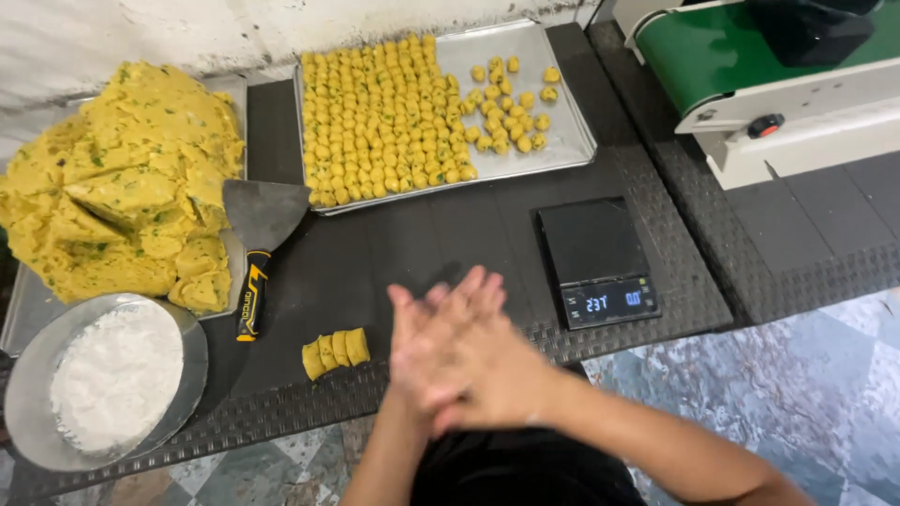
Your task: Rolling small portions of dough into balls and weighing them on a digital scale for portion control.
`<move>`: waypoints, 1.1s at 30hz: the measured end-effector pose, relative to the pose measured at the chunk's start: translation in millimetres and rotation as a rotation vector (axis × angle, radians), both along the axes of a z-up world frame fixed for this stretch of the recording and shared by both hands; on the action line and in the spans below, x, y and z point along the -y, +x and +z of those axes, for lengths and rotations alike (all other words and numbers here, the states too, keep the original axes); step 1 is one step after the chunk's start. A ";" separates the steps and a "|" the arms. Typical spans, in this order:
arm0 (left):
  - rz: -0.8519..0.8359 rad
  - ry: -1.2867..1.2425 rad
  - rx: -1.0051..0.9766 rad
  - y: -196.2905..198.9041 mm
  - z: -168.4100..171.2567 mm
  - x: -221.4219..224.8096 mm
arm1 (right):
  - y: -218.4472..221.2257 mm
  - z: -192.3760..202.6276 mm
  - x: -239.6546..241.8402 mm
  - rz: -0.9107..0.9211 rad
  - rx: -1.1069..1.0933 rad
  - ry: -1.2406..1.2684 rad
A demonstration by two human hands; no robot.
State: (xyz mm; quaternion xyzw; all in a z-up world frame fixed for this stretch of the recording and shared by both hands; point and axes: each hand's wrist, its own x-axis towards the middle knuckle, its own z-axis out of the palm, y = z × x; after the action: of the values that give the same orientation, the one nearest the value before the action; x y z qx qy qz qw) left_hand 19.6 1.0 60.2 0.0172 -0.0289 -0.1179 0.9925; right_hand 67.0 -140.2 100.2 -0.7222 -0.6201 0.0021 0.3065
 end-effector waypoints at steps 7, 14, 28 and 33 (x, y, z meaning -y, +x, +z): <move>0.105 0.092 -0.005 -0.5 12.8 13.6 | -8.9 4.1 -9.7 -0.009 0.216 0.113; 0.240 0.552 -0.138 -27.3 15.5 -43.8 | 66.6 -40.3 17.8 -0.011 0.131 0.046; 0.664 2.680 0.319 -13.3 -51.7 -20.8 | 182.5 14.4 45.1 -0.653 0.383 -0.064; 1.068 2.245 0.330 -17.7 -25.1 3.3 | 59.7 23.7 21.8 -0.162 -0.399 -0.073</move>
State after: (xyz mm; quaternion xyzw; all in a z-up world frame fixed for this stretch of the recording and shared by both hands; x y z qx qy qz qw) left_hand 1.9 -2.3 35.1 0.8760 -0.0258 0.3423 0.3389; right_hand 126.7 -162.0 123.9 -0.7654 -0.4869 0.1427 0.3960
